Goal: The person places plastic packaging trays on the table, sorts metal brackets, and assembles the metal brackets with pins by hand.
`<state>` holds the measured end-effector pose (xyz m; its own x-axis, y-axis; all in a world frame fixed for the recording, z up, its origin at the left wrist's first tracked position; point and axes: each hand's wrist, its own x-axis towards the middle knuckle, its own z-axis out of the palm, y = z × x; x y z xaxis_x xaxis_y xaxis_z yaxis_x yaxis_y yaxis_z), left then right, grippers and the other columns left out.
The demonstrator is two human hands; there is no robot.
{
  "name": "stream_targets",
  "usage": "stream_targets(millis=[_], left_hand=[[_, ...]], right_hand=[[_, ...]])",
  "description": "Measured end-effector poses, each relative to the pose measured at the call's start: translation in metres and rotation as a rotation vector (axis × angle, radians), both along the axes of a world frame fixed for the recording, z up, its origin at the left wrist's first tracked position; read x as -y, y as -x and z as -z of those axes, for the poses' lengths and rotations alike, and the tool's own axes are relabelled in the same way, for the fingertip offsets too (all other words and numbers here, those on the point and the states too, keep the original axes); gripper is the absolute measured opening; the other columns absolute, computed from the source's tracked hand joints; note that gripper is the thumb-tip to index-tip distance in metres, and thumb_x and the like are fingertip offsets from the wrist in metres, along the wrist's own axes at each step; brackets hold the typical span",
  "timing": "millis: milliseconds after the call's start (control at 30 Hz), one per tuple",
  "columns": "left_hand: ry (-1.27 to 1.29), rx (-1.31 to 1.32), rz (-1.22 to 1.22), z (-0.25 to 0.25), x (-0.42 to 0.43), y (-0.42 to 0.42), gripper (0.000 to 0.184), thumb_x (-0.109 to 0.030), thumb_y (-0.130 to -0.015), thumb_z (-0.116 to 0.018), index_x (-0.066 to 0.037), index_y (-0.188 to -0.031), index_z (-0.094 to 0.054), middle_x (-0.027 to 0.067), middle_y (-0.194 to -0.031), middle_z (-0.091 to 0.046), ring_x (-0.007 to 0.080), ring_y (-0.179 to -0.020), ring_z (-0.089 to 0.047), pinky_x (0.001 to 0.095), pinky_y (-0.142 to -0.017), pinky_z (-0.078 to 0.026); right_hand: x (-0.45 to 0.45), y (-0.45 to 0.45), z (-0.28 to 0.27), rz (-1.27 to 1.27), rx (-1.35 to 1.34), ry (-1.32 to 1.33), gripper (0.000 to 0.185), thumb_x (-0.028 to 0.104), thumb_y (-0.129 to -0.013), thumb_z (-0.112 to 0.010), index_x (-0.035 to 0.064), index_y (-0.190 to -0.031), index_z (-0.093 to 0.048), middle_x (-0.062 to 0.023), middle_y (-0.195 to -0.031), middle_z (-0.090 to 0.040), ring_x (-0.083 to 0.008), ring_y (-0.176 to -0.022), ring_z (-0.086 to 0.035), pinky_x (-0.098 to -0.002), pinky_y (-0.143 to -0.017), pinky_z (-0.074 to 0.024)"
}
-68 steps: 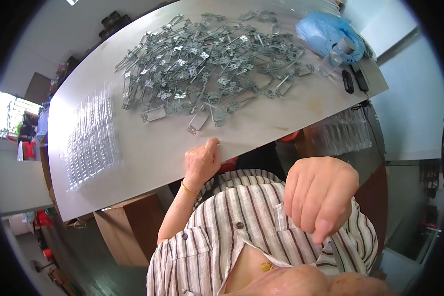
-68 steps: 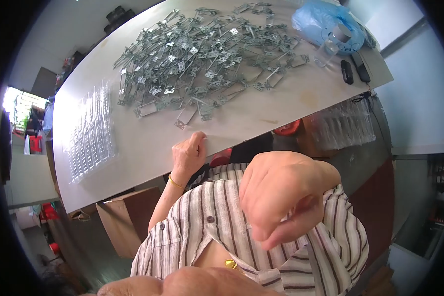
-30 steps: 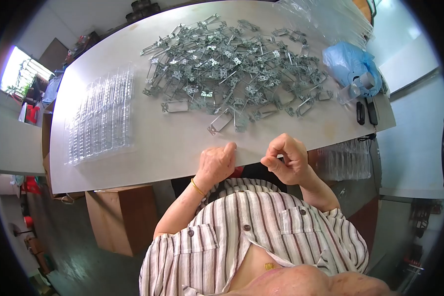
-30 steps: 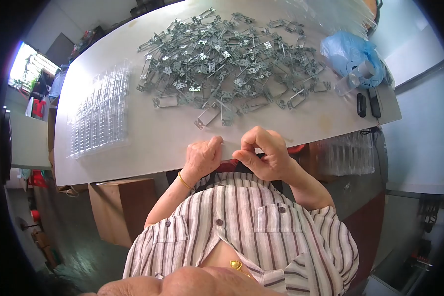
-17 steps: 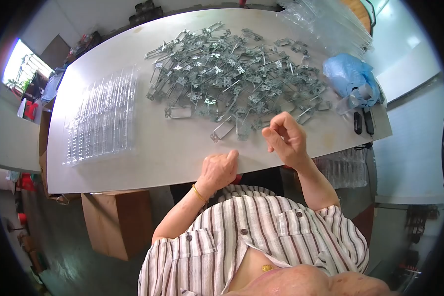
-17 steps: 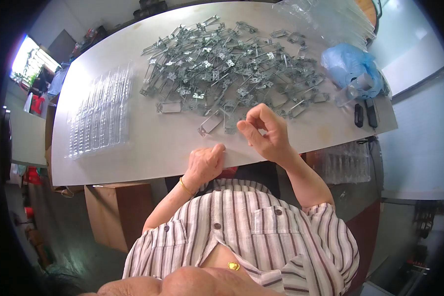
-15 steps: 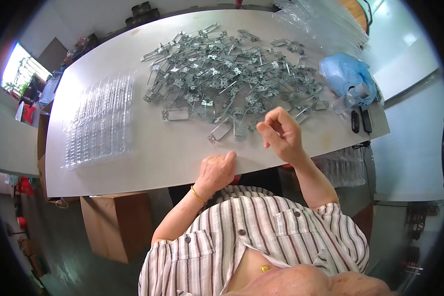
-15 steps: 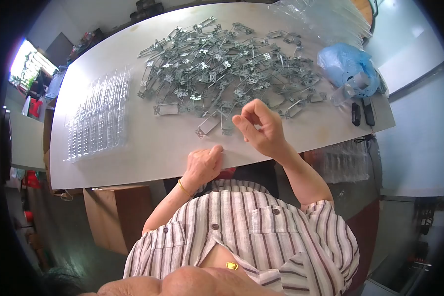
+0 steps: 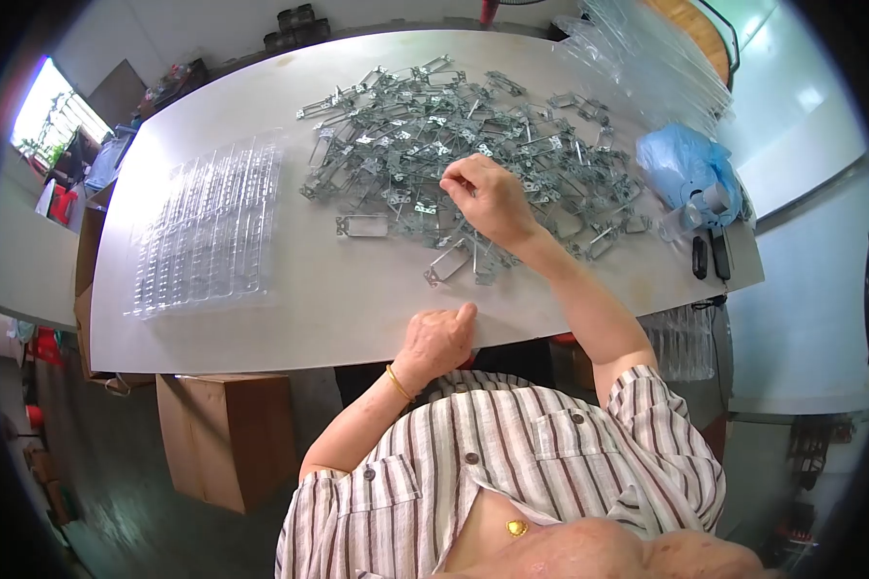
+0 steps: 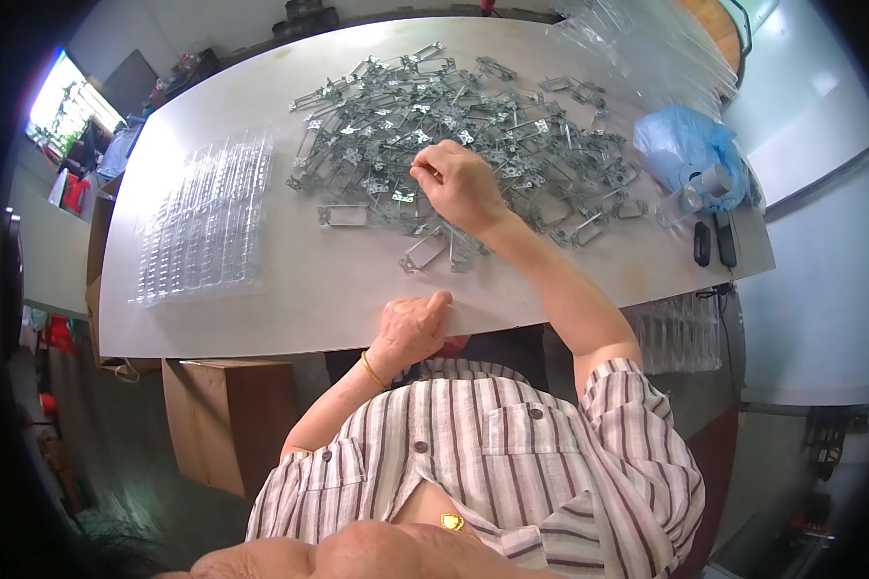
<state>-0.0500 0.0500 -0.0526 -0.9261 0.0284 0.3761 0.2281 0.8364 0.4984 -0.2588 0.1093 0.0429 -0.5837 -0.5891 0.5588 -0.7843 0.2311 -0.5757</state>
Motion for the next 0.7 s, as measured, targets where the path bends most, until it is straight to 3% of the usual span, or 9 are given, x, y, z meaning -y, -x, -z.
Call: stream_targets(millis=[100,300,400,700], left_hand=[[-0.007,0.003,0.001,0.003,0.001,-0.001,0.017,-0.008,-0.087,-0.061,-0.009,-0.103,-0.058,0.0091,-0.066,-0.064,0.033,-0.061,-0.066,0.0455,-0.058,-0.052],[-0.004,0.015,0.005,0.008,0.002,-0.001,0.014,-0.01,-0.088,-0.061,-0.008,-0.102,-0.058,0.009,-0.065,-0.064,0.0325,-0.062,-0.066,0.0455,-0.059,-0.053],[-0.002,0.026,0.021,0.006,0.0,0.002,0.013,-0.01,-0.089,-0.061,-0.008,-0.101,-0.057,0.0091,-0.065,-0.064,0.0324,-0.062,-0.066,0.0454,-0.06,-0.053],[-0.01,-0.015,0.026,0.003,0.001,0.001,0.012,-0.011,-0.089,-0.061,-0.009,-0.1,-0.057,0.0093,-0.064,-0.063,0.0329,-0.06,-0.066,0.0466,-0.058,-0.052]], right_hand=[[0.028,0.017,0.019,0.004,-0.151,-0.076,0.006,0.016,-0.09,-0.075,0.0103,-0.09,-0.073,-0.0058,-0.087,-0.068,-0.0271,-0.083,-0.068,-0.0415,-0.079,-0.0535],[0.051,0.032,0.035,0.071,-0.331,-0.321,0.008,0.019,-0.091,-0.073,0.0113,-0.094,-0.076,-0.005,-0.094,-0.068,-0.028,-0.093,-0.068,-0.0428,-0.087,-0.0513],[0.053,0.036,0.038,0.052,-0.383,-0.335,0.008,0.018,-0.089,-0.073,0.01,-0.089,-0.075,-0.0084,-0.093,-0.068,-0.0276,-0.092,-0.069,-0.0419,-0.085,-0.0514],[0.056,0.04,0.041,0.015,-0.513,-0.361,0.006,0.013,-0.089,-0.071,0.008,-0.087,-0.071,-0.0078,-0.09,-0.066,-0.0267,-0.09,-0.068,-0.0403,-0.084,-0.0519]])
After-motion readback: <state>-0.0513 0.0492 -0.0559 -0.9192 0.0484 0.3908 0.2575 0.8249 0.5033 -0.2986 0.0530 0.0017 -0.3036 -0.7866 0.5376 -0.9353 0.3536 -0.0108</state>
